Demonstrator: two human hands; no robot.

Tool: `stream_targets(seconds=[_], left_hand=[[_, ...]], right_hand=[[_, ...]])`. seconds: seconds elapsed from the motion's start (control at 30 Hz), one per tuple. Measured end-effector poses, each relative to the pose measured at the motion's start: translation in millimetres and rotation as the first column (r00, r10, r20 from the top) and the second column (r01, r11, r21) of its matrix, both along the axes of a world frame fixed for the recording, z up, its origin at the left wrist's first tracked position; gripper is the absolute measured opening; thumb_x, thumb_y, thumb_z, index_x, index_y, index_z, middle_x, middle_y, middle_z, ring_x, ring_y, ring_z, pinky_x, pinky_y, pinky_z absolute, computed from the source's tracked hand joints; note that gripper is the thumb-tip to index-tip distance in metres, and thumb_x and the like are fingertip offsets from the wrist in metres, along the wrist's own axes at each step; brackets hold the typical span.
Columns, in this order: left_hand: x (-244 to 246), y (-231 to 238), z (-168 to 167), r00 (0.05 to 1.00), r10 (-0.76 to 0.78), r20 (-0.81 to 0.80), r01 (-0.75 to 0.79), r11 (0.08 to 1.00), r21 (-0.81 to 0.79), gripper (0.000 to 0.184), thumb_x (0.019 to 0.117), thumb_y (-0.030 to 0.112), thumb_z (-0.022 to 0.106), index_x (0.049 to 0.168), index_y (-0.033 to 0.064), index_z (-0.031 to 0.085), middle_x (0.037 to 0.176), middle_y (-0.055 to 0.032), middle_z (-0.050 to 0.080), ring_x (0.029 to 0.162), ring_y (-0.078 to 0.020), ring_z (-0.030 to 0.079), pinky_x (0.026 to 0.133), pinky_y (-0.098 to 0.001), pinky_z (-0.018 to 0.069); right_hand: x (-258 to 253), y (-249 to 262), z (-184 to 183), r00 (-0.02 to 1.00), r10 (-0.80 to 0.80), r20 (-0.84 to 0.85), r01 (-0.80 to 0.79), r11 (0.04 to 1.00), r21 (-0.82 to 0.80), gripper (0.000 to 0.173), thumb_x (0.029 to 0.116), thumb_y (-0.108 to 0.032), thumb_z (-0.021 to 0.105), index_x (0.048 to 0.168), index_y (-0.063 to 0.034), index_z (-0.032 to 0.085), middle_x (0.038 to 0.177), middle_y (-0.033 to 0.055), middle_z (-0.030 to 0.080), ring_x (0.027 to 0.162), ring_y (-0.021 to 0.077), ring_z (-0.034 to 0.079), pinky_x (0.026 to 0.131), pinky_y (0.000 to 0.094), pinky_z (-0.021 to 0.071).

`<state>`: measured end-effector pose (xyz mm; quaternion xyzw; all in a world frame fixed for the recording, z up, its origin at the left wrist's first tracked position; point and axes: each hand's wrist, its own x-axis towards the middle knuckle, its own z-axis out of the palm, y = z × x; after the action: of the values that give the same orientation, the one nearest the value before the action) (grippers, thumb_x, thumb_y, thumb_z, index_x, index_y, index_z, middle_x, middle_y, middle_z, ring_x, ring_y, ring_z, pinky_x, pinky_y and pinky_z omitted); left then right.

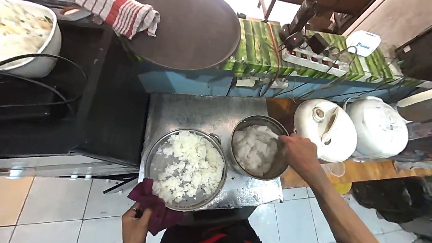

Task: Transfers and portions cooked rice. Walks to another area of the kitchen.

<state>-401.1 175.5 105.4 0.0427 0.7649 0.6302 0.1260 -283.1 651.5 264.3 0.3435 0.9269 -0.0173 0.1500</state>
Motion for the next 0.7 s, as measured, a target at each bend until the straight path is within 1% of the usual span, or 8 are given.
stream_targets(seconds=[0.07,0.13,0.23,0.3,0.4,0.53,0.63,0.7], left_hand=[[3,0,-1,1.0,0.008,0.004,-0.008,1.0,0.004,0.008,0.0891,0.008,0.062,0.09,0.0051,0.069,0.075,0.0022,0.067,0.067,-0.007,0.065,0.064,-0.0282,0.0577],[4,0,-2,1.0,0.013,0.008,-0.013,1.0,0.004,0.008,0.0893,0.008,0.063,0.089,0.0053,0.07,0.074,0.0022,0.067,0.067,-0.007,0.065,0.063,-0.028,0.0574],[6,0,-5,1.0,0.01,0.021,-0.01,1.0,0.013,0.007,0.0878,0.008,0.063,0.089,0.0057,0.069,0.073,0.0024,0.067,0.066,-0.0071,0.065,0.063,-0.0279,0.0571],[6,0,-2,1.0,0.009,0.018,-0.01,1.0,0.019,0.006,0.0873,0.008,0.063,0.087,0.0066,0.069,0.072,0.0026,0.066,0.065,-0.0072,0.064,0.062,-0.0278,0.0565],[7,1,-1,1.0,0.002,0.024,-0.003,0.999,0.038,0.007,0.0872,0.008,0.064,0.089,0.0062,0.07,0.074,0.0013,0.068,0.067,-0.0086,0.065,0.063,-0.0287,0.0574],[7,4,2,1.0,-0.004,0.028,0.004,1.0,0.026,0.009,0.0876,0.008,0.064,0.093,0.0054,0.071,0.077,-0.0004,0.07,0.07,-0.0096,0.067,0.066,-0.0299,0.0585],[8,1,2,0.998,-0.006,0.061,0.006,1.0,-0.004,0.011,0.0893,0.009,0.065,0.098,0.0045,0.071,0.081,-0.0025,0.071,0.074,-0.0121,0.068,0.069,-0.0321,0.0589],[10,2,0,0.996,-0.016,0.083,0.018,1.0,-0.021,0.016,0.0905,0.01,0.063,0.104,0.0033,0.07,0.087,-0.003,0.072,0.079,-0.0119,0.069,0.074,-0.0319,0.0593]], right_hand=[[-8,-4,-6,0.996,-0.083,0.031,0.083,0.997,0.001,0.022,0.0986,-0.015,0.057,0.112,-0.011,0.073,0.116,0.0257,0.067,0.102,0.0479,0.066,0.076,0.0664,0.0527],[-18,-1,-43,0.995,-0.088,0.044,0.092,0.991,-0.098,0.025,0.0988,-0.011,0.057,0.12,-0.0071,0.071,0.122,0.0309,0.063,0.108,0.0528,0.063,0.082,0.0711,0.0505],[-27,24,-83,0.998,-0.031,-0.056,0.016,0.969,-0.248,0.028,0.0994,-0.02,0.059,0.124,-0.0132,0.07,0.116,0.0236,0.07,0.109,0.0471,0.066,0.088,0.0699,0.0514],[-30,29,-68,0.997,-0.035,-0.074,0.008,0.944,-0.33,0.026,0.1009,-0.025,0.059,0.121,-0.0158,0.073,0.113,0.0194,0.072,0.107,0.0435,0.068,0.09,0.0693,0.052],[-23,5,-41,1.0,0.028,-0.007,-0.029,0.933,-0.359,0.029,0.1042,-0.029,0.054,0.119,-0.0143,0.073,0.113,0.02,0.072,0.109,0.043,0.067,0.092,0.0679,0.0515],[-2,-28,-50,0.973,0.213,0.094,-0.156,0.895,-0.417,0.033,0.1051,-0.034,0.05,0.122,-0.0134,0.071,0.119,0.0204,0.07,0.116,0.0441,0.064,0.095,0.0692,0.0493],[17,-26,-37,0.968,0.201,0.153,-0.146,0.939,-0.311,0.028,0.0985,-0.03,0.062,0.122,-0.0193,0.071,0.115,0.0212,0.071,0.108,0.048,0.066,0.085,0.0728,0.0515],[28,-23,-7,0.982,0.167,0.089,-0.148,0.97,-0.193,0.023,0.0986,-0.023,0.06,0.118,-0.0141,0.07,0.102,0.0246,0.071,0.097,0.0507,0.068,0.075,0.0723,0.0524]])
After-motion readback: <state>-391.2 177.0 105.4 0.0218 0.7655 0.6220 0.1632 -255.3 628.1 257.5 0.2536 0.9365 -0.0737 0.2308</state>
